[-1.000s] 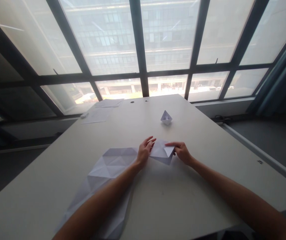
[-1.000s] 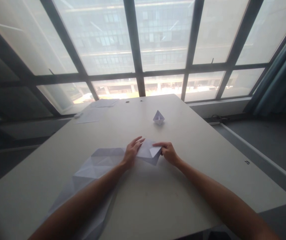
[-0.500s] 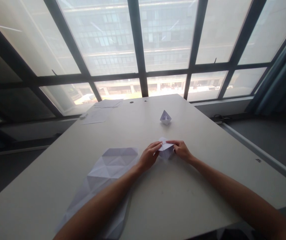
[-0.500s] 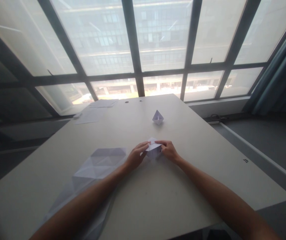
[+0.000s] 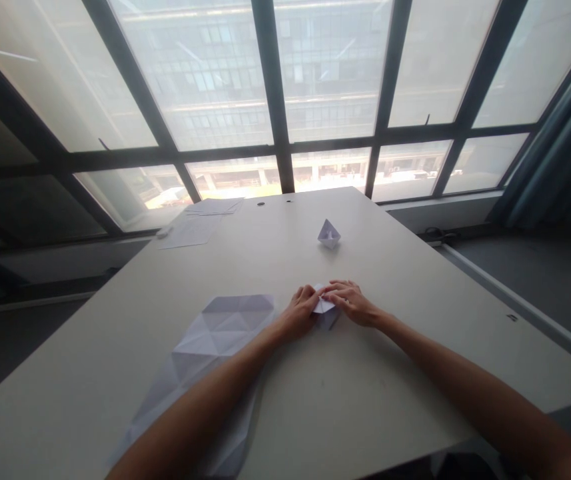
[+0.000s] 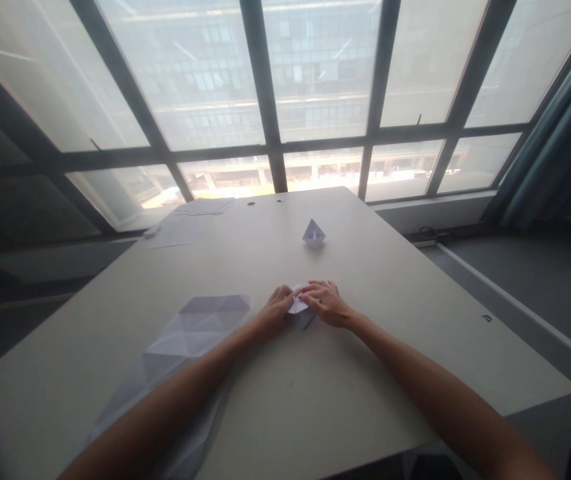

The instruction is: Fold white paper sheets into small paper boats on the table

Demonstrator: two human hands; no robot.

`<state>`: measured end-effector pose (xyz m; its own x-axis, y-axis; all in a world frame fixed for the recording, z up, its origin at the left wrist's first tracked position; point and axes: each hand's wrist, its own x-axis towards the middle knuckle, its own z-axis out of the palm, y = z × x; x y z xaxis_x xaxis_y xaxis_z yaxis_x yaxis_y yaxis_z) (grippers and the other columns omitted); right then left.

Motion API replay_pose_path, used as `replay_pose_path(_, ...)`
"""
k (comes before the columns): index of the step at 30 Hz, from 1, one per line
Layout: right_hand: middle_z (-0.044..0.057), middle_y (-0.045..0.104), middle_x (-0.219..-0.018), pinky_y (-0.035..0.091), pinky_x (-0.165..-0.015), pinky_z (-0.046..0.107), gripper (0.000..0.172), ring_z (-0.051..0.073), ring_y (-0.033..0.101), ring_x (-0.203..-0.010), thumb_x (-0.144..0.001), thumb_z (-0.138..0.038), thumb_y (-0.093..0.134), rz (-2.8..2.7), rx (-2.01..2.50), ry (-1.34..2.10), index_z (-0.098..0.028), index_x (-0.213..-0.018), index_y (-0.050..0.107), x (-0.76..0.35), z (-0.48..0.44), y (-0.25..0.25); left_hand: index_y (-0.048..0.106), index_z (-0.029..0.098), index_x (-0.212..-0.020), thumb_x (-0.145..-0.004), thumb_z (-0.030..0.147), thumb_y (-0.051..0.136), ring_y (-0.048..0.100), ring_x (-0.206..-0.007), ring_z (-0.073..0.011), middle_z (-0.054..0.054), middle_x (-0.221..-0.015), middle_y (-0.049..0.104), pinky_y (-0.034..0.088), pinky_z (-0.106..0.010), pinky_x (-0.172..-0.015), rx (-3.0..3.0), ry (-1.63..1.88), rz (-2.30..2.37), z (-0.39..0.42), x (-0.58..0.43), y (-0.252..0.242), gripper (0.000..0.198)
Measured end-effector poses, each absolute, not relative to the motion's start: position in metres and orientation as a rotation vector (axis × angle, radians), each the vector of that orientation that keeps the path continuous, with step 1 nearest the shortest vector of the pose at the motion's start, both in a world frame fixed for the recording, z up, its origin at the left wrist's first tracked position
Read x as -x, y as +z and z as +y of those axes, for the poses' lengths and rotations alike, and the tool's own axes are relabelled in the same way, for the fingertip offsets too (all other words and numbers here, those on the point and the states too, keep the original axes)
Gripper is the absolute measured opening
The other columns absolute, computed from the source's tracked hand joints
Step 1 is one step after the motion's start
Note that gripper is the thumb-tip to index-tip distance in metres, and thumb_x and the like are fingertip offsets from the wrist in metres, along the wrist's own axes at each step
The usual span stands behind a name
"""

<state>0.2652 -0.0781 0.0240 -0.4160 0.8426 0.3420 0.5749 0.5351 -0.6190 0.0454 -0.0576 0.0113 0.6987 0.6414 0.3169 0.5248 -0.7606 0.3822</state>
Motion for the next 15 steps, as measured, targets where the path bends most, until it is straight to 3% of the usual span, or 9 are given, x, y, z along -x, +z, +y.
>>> replay_pose_path(3,0.004,0.069,-0.115,0.024,-0.108,0.053,0.023,0.027,0.053,-0.120,-0.091,-0.041,0.055,-2.098,1.165,0.486,-0.031,-0.101,0.073,-0.262,-0.075,0.016,0.024,0.020,-0.151,-0.078,0.015,0.061,0.041,-0.112,-0.0273,-0.011,-0.118,0.046,0.032,-0.045,-0.106,-2.693,0.583,0.898,-0.061,-0.044,0.017,0.082)
replay_pose_path(7,0.005,0.067,-0.115,0.027,-0.107,0.051,0.015,0.026,0.054,-0.117,-0.081,-0.038,0.070,-2.124,1.146,0.439,-0.029,-0.092,0.074,-0.262,-0.074,0.006,0.024,0.024,-0.150,-0.073,0.040,0.076,0.041,-0.116,-0.0290,-0.010,-0.122,0.046,0.030,-0.045,-0.107,-2.629,0.540,0.786,-0.062,-0.040,0.029,0.094)
replay_pose_path(10,0.005,0.065,-0.118,0.023,-0.107,0.055,0.011,0.027,0.052,-0.119,-0.080,-0.035,0.072,-2.164,1.153,0.433,-0.030,-0.090,0.073,-0.264,-0.074,0.003,0.040,0.026,-0.140,-0.070,0.051,0.078,0.047,-0.109,-0.0269,-0.008,-0.115,0.050,0.035,-0.042,-0.101,-2.534,0.537,0.755,-0.060,-0.039,0.036,0.083)
replay_pose_path(15,0.005,0.064,-0.118,0.020,-0.108,0.059,0.013,0.028,0.051,-0.121,-0.080,-0.031,0.072,-2.181,1.165,0.415,-0.031,-0.092,0.072,-0.264,-0.073,0.002,0.060,0.022,-0.110,-0.071,0.043,0.079,0.051,-0.100,-0.0223,-0.004,-0.102,0.058,0.038,-0.036,-0.094,-2.458,0.605,0.784,-0.056,-0.038,0.034,0.049)
